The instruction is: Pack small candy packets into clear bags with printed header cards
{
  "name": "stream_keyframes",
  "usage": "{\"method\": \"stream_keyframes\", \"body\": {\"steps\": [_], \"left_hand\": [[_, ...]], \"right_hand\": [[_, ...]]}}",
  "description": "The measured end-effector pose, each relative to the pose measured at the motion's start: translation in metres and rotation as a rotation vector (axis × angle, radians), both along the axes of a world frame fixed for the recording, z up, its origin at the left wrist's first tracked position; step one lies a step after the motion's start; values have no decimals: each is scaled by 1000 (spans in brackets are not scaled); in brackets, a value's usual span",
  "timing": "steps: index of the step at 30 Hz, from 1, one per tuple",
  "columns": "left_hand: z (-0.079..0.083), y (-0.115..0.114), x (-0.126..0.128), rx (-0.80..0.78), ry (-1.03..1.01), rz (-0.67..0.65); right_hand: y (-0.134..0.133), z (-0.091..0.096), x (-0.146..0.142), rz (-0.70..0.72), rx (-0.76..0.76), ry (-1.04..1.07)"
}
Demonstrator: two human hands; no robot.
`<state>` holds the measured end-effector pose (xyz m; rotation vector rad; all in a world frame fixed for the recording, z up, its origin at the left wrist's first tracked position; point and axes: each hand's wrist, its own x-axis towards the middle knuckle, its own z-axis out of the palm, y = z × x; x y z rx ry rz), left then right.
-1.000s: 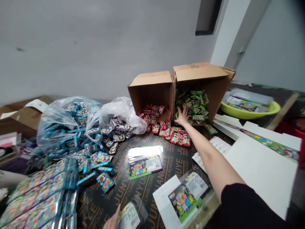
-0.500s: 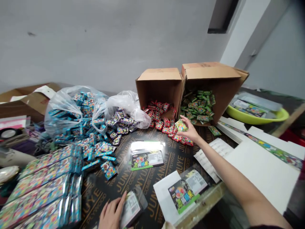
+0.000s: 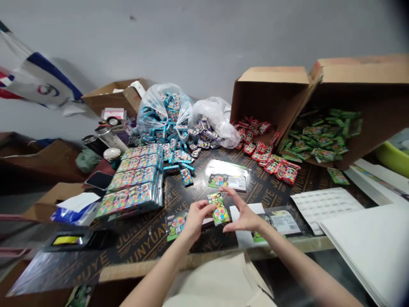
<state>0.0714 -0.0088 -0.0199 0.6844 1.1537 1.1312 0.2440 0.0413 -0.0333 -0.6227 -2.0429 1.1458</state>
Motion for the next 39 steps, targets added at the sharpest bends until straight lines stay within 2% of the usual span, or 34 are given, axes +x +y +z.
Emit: {"method": "stream_keyframes", "body": {"steps": [4,7,11,13,15,17,20,23,25,27,30,33,36,39], "left_hand": [[-4,-8,-15,40,160,-39],[-9,-10,-28,97,321,-123],[-31,-16,-57,328,912,-196],[-44,-20,-68,410,1189,-286],[-54,-23,-73,440,1333,-374],[-60,-26,-73,462,1382,-406],[-57,-29,-72,505,1357,-414],[-48,-31,-73,551,1279,-432],[-42,-31,-74,547,1221,-394],[-36,-29,-74,501,1168,-265],[-33,-21,-67,413,1021,47],[-38,-13,-51,345,684,255],[-47,-12,-33,301,337,297],[-50,-16,-18,255,183,282]], "right_hand": [[-5,13,-3,71,207,-96],[-5,11,-5,60,322,-164],[5,-10,1,-95,390,-332],[10,-24,5,-138,395,-414],[12,-35,5,-129,384,-469],[10,-41,3,-81,357,-478],[6,-39,-1,34,289,-423],[6,-28,-2,158,210,-335],[9,-20,-5,191,129,-258],[12,-14,-12,78,-13,-120],[11,-7,-35,-244,-369,200],[7,0,-64,-363,-732,453],[6,8,-87,-482,-876,567],[10,12,-98,-585,-908,572]]}}
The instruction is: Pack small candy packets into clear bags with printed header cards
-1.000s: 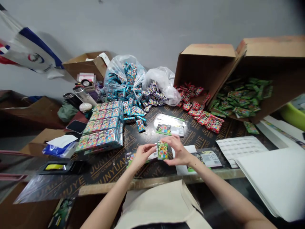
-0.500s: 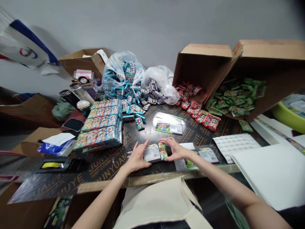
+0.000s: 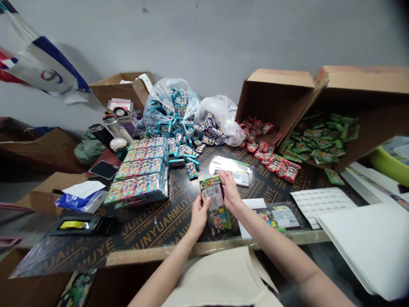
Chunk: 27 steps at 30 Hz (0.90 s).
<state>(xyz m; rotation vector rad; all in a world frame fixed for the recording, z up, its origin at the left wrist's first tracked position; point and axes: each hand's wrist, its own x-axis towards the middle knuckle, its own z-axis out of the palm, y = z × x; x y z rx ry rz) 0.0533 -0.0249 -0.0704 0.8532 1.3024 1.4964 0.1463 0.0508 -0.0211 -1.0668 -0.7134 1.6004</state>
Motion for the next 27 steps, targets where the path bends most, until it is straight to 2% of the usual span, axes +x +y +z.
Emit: {"method": "stream_keyframes", "body": {"steps": [6,8,11,15,17,21,23,27], "left_hand": [[18,0,10,-116,-454,46],[26,5,8,-159,-509,61],[35,16,1,-209,-403,39],[45,27,-13,-192,-252,6],[52,30,-19,-151,-180,3],[62,32,-28,-85,35,-75],[64,35,-32,-72,116,-149],[68,42,-37,-116,148,-278]], "right_hand": [[-1,0,8,67,-40,-19],[-2,1,14,94,-52,53],[-1,0,23,167,-125,133],[2,-4,34,280,-183,79],[1,-4,40,301,-80,-14],[-4,-3,51,285,257,-213],[-6,-2,53,281,291,-255],[-4,-1,54,282,283,-270]]}}
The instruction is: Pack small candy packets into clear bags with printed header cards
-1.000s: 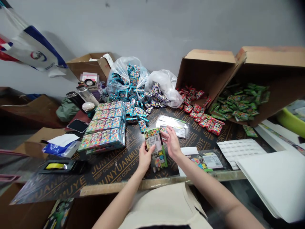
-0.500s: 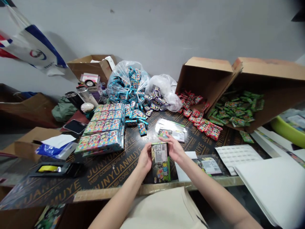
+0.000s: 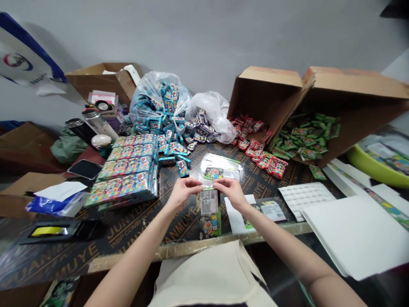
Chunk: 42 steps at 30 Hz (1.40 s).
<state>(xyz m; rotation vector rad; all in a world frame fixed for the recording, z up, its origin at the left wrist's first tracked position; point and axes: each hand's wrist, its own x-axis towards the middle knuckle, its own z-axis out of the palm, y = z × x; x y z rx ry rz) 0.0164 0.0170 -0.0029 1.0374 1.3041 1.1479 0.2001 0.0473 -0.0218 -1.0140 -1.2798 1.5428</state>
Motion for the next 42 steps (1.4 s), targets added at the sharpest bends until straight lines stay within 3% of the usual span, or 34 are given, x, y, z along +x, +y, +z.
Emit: {"method": "stream_keyframes", "body": {"steps": [4,8,11,14,16,19,21,25,28,31,34,36,38,40,42], "left_hand": [[6,1,-2,51,187,-83],[11,-6,-3,280,490,-154],[11,-13,-4,487,665,-237],[10,-17,-4,593,782,-289],[10,-18,-3,583,847,-310],[6,-13,-4,544,923,-328],[-3,-5,-8,515,953,-314],[-36,17,-20,373,1015,-284],[-59,26,-18,253,1053,-324],[-65,20,2,256,881,-220],[-54,8,32,82,302,-92],[-44,3,48,-99,-105,-103],[-36,2,57,-180,-351,-93],[-32,2,58,-161,-427,-19],[-31,1,55,-119,-426,56]], "right_hand": [[5,2,1,57,114,-39],[1,2,6,111,272,-133],[-9,2,12,124,493,-215],[-10,2,25,190,642,-281],[-1,-3,43,145,620,-393],[21,-21,82,-38,532,-775],[33,-38,108,-54,482,-991],[36,-62,137,-12,454,-1073],[29,-61,138,-39,476,-1055],[19,-48,129,-213,601,-965],[4,-35,118,-363,918,-809],[-6,-30,111,-283,1126,-765],[-13,-27,104,-134,1238,-759],[-17,-26,99,-84,1202,-747],[-17,-26,94,-164,1022,-726]]}}
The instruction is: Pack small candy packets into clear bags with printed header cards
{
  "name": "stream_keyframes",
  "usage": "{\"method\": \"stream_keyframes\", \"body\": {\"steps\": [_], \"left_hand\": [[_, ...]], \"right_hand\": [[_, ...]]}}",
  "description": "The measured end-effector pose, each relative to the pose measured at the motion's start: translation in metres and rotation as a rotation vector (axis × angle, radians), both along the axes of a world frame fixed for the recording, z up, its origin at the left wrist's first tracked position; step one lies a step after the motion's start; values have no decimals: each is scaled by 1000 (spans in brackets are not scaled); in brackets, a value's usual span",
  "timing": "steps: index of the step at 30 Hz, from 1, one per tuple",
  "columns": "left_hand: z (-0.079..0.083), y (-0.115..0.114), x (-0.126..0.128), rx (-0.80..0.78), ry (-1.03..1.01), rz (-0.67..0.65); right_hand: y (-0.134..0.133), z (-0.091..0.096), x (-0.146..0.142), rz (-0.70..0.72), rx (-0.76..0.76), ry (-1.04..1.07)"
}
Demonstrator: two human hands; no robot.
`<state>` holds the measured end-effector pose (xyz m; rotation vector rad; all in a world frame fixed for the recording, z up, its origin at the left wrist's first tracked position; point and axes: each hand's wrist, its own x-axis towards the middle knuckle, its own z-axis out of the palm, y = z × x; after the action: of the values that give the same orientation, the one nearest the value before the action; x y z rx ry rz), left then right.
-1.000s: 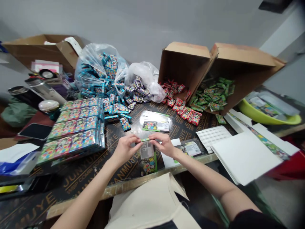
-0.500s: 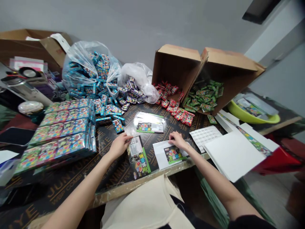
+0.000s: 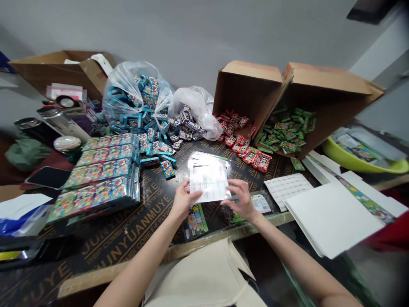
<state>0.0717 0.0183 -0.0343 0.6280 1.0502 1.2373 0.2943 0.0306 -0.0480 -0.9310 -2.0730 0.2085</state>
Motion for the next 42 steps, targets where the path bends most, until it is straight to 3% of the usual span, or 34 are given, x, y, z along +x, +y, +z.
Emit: {"method": "stream_keyframes", "body": {"steps": [2,5,13,16,21,26,32,38,42], "left_hand": [[0,-1,-3,34,27,22],[-1,-4,-4,86,76,27],[-1,-5,-8,241,601,105],[7,-8,-7,277,498,85],[13,-14,0,287,318,-100],[11,-12,-2,160,328,-14],[18,-12,-3,127,375,-5],[16,-10,0,156,533,47],[16,-6,-1,254,822,82]], "right_hand": [[3,0,-4,-118,-193,115],[6,1,-10,-113,-425,223],[4,9,-20,-64,-546,359],[7,8,-21,-23,-749,529],[12,10,-21,11,-1019,843],[3,21,-21,180,-1035,779],[0,17,-20,169,-1074,740],[0,15,-22,-20,-984,647],[0,23,-19,-172,-683,400]]}}
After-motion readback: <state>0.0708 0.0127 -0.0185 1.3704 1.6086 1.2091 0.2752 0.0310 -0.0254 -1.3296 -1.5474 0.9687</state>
